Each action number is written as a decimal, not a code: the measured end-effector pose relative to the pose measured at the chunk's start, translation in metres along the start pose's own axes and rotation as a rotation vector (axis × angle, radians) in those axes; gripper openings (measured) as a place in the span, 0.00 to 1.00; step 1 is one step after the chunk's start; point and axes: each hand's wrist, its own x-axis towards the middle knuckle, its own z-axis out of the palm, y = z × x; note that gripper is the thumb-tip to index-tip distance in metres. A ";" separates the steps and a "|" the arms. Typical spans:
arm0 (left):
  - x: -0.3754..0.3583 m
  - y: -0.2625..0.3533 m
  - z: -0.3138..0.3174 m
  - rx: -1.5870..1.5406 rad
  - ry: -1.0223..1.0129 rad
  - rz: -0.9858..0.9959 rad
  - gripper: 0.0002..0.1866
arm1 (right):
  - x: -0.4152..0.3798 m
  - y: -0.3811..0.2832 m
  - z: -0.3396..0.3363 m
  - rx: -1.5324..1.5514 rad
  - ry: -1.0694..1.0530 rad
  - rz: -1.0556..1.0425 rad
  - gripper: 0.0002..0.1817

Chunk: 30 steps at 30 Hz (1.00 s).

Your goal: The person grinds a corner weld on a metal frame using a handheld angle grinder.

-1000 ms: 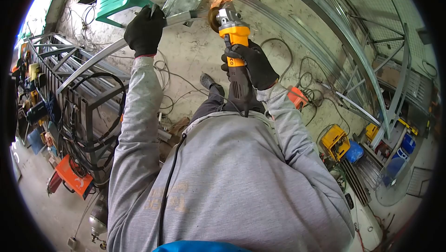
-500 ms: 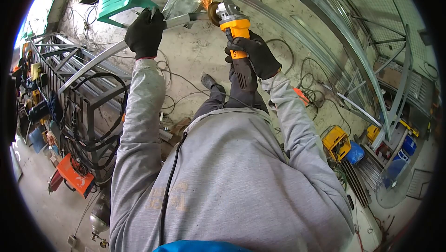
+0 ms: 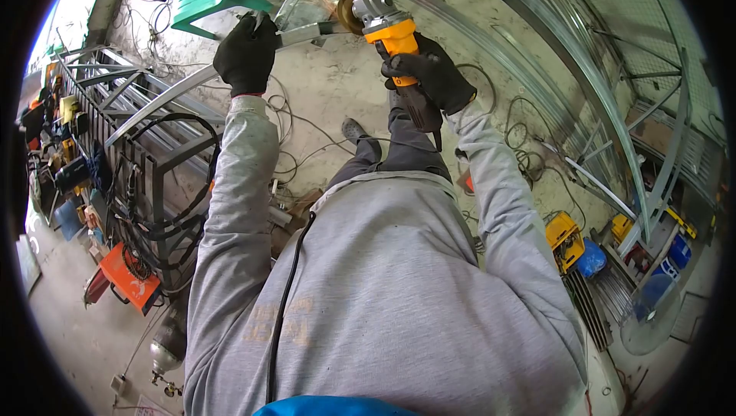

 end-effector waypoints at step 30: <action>-0.001 -0.006 0.001 0.000 0.066 0.044 0.13 | 0.047 -0.005 -0.041 -0.093 -0.301 -0.066 0.26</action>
